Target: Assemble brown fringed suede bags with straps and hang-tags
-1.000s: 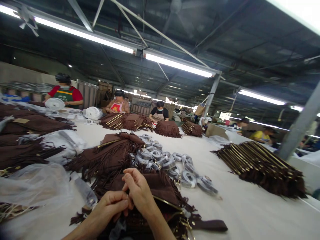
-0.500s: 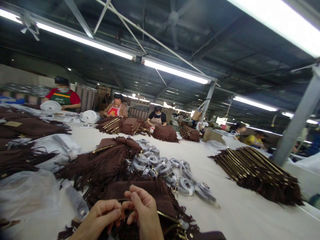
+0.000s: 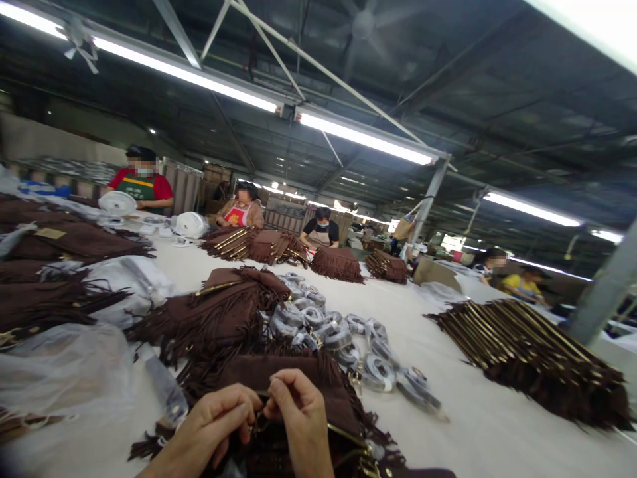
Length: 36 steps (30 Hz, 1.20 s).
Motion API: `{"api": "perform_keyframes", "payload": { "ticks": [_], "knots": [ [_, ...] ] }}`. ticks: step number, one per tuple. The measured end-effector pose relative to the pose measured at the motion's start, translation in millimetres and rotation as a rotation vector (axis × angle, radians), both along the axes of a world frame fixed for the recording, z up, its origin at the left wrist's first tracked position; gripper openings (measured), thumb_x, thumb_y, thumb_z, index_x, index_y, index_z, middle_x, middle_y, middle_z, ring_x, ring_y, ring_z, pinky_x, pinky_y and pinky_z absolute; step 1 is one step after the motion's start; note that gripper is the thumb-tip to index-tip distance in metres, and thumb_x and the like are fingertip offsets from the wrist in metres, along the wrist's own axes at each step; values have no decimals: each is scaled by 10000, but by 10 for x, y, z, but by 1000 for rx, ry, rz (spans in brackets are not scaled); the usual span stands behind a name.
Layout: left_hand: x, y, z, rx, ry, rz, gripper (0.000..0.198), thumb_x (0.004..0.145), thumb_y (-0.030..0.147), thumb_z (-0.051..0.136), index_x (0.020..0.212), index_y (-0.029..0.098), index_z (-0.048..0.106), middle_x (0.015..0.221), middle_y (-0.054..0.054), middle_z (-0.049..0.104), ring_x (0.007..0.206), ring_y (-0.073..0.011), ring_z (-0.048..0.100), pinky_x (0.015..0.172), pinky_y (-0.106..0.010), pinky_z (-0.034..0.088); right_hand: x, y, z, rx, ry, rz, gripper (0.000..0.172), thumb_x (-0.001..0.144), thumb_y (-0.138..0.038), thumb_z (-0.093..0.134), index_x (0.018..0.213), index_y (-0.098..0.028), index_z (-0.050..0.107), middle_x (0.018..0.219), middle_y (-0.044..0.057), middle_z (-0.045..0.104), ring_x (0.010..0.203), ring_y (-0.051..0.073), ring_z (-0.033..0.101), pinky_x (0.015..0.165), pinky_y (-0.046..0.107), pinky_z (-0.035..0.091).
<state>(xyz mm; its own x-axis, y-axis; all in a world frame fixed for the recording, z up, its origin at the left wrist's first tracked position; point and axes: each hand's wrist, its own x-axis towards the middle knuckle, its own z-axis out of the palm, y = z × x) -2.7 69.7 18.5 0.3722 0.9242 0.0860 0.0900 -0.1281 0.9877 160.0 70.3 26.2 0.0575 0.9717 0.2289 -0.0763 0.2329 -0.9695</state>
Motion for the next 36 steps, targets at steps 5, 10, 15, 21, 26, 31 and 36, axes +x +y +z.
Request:
{"api": "perform_keyframes", "payload": {
  "ticks": [5,10,15,21,26,31,36],
  "knots": [
    [-15,-73,62,200,117,23,275,834,342,420,597,202,401,628,36,409,621,-127,405,571,-225,325,44,-99,-52,26,-130,126,378,766,-530,733,729,-161,661,552,-26,577,505,117,556,528,219,445],
    [-3,-91,65,264,160,-9,256,835,296,370,598,203,398,637,30,424,636,-135,410,602,-233,331,-12,-131,-91,8,-127,187,374,762,-518,738,714,-157,649,563,-16,593,529,121,558,555,223,471],
    [-17,-89,57,294,172,-10,290,863,288,389,602,191,472,644,22,495,645,-135,463,617,-224,345,-37,-118,-127,0,-107,194,388,761,-533,734,692,-162,643,577,-11,596,543,121,559,551,218,482],
    [-32,-87,52,349,243,14,297,868,234,419,597,179,526,636,30,535,621,-117,471,618,-215,339,-46,-121,-168,27,-122,190,359,800,-502,704,705,-161,641,599,-8,597,558,120,558,558,216,480],
    [-23,-77,46,354,245,6,286,875,224,411,622,179,537,661,23,557,656,-121,511,640,-216,347,-49,-124,-154,65,-211,197,315,840,-445,654,691,-171,611,584,-15,578,548,125,541,550,219,453],
    [1,-71,-10,393,357,47,274,867,237,386,601,192,430,644,19,498,636,-132,466,605,-244,300,9,-132,-87,249,-526,137,254,893,-272,546,654,-186,560,601,-31,526,573,116,490,569,214,382],
    [1,-68,-10,418,447,51,243,852,227,373,611,202,371,664,6,491,653,-147,463,609,-263,285,16,-176,-106,331,-704,168,254,896,-198,505,643,-197,521,632,-34,520,607,117,475,582,218,337]
  ]
}}
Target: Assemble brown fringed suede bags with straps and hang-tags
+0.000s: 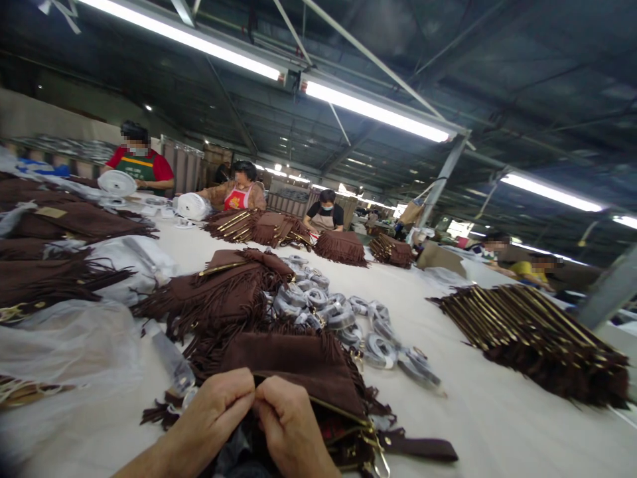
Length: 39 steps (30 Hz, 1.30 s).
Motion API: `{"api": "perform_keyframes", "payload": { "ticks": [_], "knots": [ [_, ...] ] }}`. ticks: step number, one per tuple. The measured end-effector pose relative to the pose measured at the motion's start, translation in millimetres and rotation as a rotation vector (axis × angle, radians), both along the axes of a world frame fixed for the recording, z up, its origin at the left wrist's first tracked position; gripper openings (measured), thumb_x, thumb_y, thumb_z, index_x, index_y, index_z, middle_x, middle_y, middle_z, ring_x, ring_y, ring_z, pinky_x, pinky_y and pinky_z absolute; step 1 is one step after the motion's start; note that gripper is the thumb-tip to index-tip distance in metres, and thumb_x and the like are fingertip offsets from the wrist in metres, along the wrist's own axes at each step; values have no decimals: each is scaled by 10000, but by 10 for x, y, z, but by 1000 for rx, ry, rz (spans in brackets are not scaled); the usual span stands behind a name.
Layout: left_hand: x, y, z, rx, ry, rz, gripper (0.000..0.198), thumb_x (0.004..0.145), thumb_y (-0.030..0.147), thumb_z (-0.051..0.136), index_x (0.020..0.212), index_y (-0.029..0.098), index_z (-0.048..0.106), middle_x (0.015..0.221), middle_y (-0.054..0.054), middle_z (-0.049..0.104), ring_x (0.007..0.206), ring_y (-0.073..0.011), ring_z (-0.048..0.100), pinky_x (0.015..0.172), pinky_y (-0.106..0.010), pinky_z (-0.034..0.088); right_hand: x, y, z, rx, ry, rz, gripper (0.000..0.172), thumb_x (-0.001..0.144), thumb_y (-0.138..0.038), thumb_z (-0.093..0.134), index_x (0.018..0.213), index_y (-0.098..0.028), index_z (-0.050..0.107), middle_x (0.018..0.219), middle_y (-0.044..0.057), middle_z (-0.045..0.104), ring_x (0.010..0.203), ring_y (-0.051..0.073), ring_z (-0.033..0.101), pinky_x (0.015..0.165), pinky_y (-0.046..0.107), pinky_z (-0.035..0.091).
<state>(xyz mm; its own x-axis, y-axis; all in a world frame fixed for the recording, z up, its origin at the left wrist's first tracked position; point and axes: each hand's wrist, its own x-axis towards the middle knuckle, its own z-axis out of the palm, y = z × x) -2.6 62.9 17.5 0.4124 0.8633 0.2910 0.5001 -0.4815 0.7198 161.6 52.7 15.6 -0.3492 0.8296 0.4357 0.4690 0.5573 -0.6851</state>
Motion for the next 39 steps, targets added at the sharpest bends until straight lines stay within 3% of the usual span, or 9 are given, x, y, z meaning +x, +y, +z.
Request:
{"api": "perform_keyframes", "payload": {
  "ticks": [8,13,22,39],
  "knots": [
    [-45,5,92,-13,-7,-71,252,877,237,353,627,205,375,677,10,490,662,-145,467,627,-257,310,-14,-62,-123,-34,106,-96,258,950,-305,472,715,-208,520,650,-37,521,612,125,496,595,216,363],
    [-53,0,75,9,-1,-74,263,887,241,368,629,200,400,678,13,497,663,-144,468,626,-257,315,21,-55,-151,46,50,-67,274,958,-271,451,697,-209,505,678,-34,499,640,125,492,613,216,358],
    [-51,-4,90,-25,-80,-102,284,896,232,400,631,188,491,697,11,551,687,-135,515,658,-242,352,32,-54,-160,-28,201,-72,278,950,-317,486,700,-205,532,648,-30,527,604,129,505,592,221,388],
    [-32,14,73,36,-5,-104,270,878,197,387,612,192,433,665,8,528,670,-138,493,638,-244,325,51,-38,-196,-49,173,-52,280,949,-304,470,691,-206,515,654,-27,526,622,132,511,603,222,382]
  ]
}}
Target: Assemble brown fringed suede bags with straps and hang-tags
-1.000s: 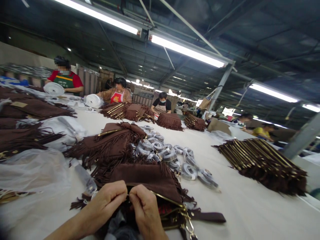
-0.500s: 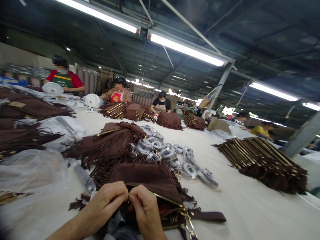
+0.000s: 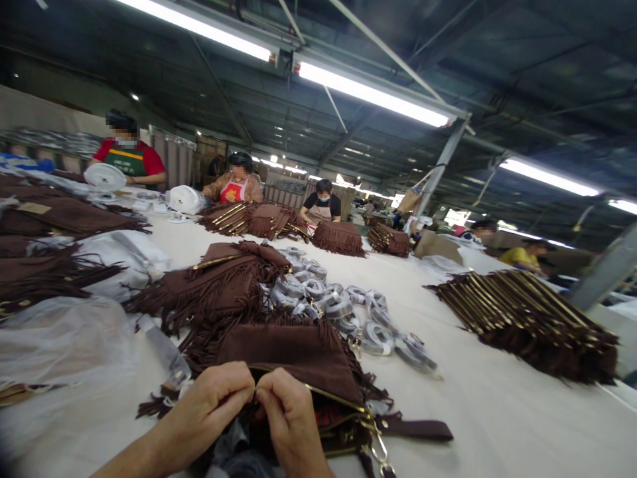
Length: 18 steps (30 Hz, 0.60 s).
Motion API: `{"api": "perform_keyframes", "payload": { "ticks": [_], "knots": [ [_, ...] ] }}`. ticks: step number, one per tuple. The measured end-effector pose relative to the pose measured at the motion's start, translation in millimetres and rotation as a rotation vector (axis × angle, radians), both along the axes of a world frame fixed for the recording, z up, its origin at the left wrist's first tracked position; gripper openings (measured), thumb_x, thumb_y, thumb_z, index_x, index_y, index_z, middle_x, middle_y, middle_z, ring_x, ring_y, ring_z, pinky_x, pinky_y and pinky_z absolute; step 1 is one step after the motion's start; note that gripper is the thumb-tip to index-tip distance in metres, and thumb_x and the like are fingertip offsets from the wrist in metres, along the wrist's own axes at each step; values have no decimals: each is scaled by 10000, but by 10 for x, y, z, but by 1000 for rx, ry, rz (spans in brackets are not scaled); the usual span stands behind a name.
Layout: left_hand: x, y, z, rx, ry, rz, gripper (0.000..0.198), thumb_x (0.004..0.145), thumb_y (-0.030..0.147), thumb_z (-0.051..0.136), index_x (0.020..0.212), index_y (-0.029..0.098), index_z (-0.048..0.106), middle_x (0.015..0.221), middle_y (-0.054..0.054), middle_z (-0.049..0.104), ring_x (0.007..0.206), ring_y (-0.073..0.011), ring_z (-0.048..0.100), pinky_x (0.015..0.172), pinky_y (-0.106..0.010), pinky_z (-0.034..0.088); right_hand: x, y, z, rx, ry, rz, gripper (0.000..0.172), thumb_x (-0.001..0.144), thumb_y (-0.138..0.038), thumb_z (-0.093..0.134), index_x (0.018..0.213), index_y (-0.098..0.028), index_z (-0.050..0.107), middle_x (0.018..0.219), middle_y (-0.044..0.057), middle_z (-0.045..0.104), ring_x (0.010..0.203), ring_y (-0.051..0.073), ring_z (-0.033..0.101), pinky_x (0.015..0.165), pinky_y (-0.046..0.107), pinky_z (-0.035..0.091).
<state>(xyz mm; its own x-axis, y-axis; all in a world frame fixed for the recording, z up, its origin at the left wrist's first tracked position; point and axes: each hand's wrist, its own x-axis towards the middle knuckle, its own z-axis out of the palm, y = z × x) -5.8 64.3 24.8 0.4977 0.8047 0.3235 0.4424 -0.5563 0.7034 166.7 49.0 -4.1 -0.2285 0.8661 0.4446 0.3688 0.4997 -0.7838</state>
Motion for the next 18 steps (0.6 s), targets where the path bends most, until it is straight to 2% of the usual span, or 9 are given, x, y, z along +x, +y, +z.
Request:
{"api": "perform_keyframes", "payload": {
  "ticks": [8,15,18],
  "knots": [
    [7,-26,-59,118,127,24,257,872,146,392,621,196,411,674,-7,545,682,-153,499,617,-254,320,4,-23,26,163,-161,-17,285,968,-236,427,697,-211,511,673,-26,491,635,130,483,596,231,351],
    [61,-24,-158,196,200,49,255,888,122,398,656,193,476,706,-17,580,693,-160,526,634,-265,351,-30,-31,40,186,-234,-31,283,973,-203,399,721,-216,528,688,-18,513,636,135,506,594,237,376],
    [54,-22,-107,206,191,-10,280,929,142,367,708,194,531,751,-21,599,728,-162,548,654,-261,381,24,-146,56,222,-198,-138,234,984,-216,395,881,-219,605,802,24,608,735,161,577,676,250,446]
  ]
}}
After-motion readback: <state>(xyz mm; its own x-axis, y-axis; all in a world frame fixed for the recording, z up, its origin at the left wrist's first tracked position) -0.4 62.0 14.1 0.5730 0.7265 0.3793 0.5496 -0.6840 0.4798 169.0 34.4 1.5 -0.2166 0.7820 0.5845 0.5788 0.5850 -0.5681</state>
